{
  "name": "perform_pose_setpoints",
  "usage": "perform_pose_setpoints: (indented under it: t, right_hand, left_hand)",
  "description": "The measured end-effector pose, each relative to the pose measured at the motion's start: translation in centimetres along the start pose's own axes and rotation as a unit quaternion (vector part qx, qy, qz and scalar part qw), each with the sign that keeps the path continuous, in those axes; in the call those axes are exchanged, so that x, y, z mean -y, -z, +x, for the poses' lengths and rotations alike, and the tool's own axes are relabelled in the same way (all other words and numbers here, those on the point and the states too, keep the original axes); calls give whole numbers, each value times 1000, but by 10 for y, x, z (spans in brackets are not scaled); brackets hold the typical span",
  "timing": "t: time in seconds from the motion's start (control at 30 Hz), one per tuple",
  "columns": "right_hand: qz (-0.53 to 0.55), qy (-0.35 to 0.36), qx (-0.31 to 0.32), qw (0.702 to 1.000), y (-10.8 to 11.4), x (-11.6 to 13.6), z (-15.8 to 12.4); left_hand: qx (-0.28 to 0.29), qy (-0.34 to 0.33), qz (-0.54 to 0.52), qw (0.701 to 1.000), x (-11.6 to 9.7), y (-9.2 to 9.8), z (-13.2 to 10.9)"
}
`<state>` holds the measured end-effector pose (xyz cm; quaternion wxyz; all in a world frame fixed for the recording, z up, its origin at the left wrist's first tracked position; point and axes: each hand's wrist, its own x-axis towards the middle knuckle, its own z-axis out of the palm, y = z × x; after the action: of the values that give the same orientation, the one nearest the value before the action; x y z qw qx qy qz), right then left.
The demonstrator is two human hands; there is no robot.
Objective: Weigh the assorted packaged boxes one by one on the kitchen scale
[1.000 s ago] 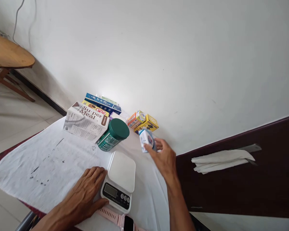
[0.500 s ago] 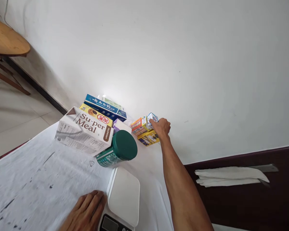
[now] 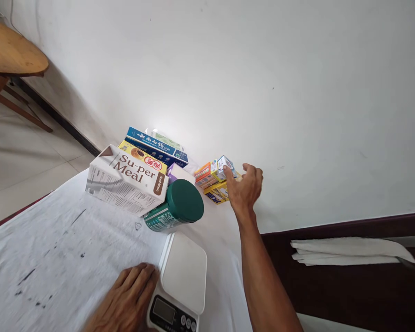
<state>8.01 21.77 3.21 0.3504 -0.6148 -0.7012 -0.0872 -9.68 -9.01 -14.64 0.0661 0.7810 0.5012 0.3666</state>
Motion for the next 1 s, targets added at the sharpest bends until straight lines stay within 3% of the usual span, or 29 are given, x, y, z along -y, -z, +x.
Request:
perform_pose_setpoints:
  t: [0.07, 0.17, 0.27, 0.47, 0.67, 0.87, 1.0]
  right_hand:
    - [159, -10, 36, 987, 11, 4, -40]
    - [393, -34, 202, 897, 17, 9, -103]
    - [429, -41, 277, 859, 9, 25, -149]
    - [458, -65, 224, 858, -11, 64, -171]
    - [463, -78, 181, 864, -6, 69, -172]
    - [500, -85, 103, 856, 33, 61, -159]
    - [462, -66, 95, 879, 77, 50, -166]
  left_hand:
    - [24, 24, -26, 999, -4, 4, 0]
    - [64, 64, -65, 994, -10, 12, 3]
    - [87, 90, -86, 988, -14, 19, 4]
    - [96, 99, -108, 985, -16, 26, 4]
    - [58, 88, -109, 988, -15, 25, 0]
    - [56, 72, -121, 988, -15, 28, 1]
    - [63, 67, -105, 990, -15, 31, 2]
